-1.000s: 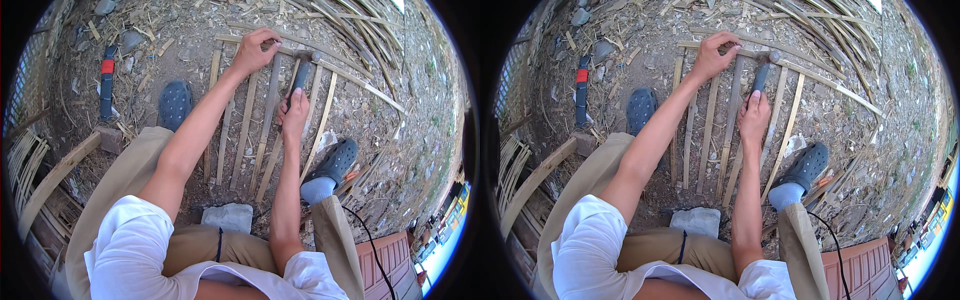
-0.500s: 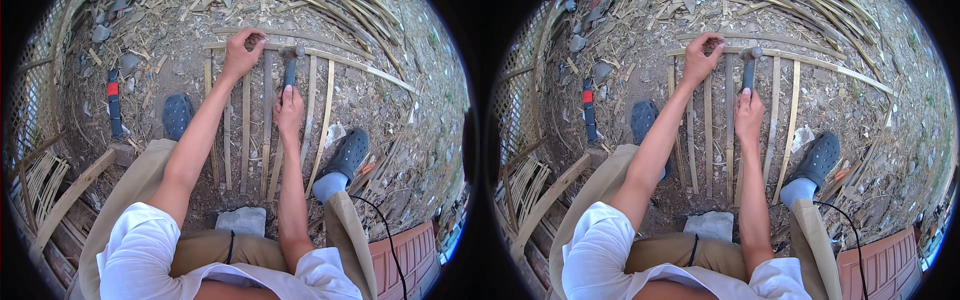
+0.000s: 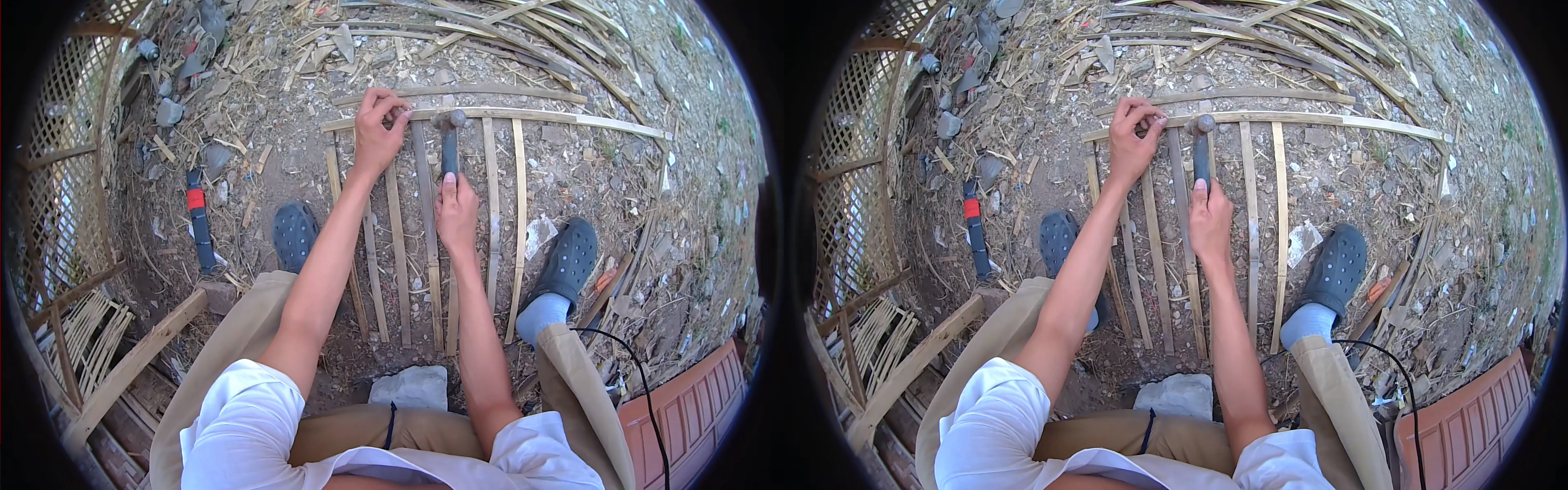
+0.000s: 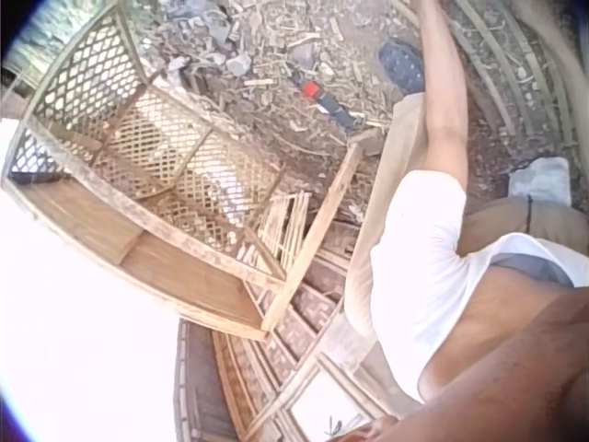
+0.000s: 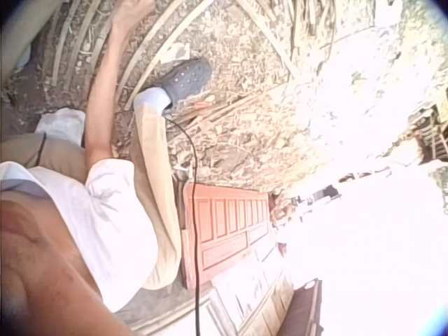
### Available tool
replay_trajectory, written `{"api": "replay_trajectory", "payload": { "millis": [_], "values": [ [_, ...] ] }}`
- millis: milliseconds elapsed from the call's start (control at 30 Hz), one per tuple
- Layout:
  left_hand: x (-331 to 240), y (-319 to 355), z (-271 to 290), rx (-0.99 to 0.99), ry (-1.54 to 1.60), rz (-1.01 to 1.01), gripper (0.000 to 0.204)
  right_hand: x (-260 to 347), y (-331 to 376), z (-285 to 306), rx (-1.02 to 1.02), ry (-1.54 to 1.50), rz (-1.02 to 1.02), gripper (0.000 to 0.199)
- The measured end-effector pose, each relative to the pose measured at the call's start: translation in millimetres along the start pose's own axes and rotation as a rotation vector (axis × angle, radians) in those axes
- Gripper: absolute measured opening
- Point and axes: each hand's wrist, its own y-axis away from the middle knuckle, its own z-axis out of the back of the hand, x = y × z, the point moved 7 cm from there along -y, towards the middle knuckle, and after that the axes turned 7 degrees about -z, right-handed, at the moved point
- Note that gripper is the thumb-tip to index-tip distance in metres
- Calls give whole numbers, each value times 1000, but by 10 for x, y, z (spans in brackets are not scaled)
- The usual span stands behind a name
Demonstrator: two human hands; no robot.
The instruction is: The person constructs a small lattice frame by positioning thin bamboo strips and securing them with a hammer and nails.
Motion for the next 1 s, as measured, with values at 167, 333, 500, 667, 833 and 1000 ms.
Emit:
{"api": "replay_trajectory", "payload": {
  "millis": [167, 333, 500, 667, 833, 1000],
  "values": [
    [-12, 6, -19, 9, -17, 17, 16, -10, -18, 0, 0, 39, 77, 48],
    [-48, 1, -35, 14, -45, -14, 18, -55, -49, -3, -5, 37, 90, 51],
    [-62, 5, -40, 27, -46, 0, 15, -4, -23, -1, -15, 21, 74, 50],
    [-98, -3, -59, 35, -81, -81, 15, -51, -39, -12, -7, 32, 108, 56],
    [-103, 19, -96, 46, -111, -75, 14, -47, -45, -6, -21, 23, 97, 51],
    [-106, 29, -74, 38, -100, -88, 14, 10, -21, 4, -25, 31, 85, 49]
  ]
}}
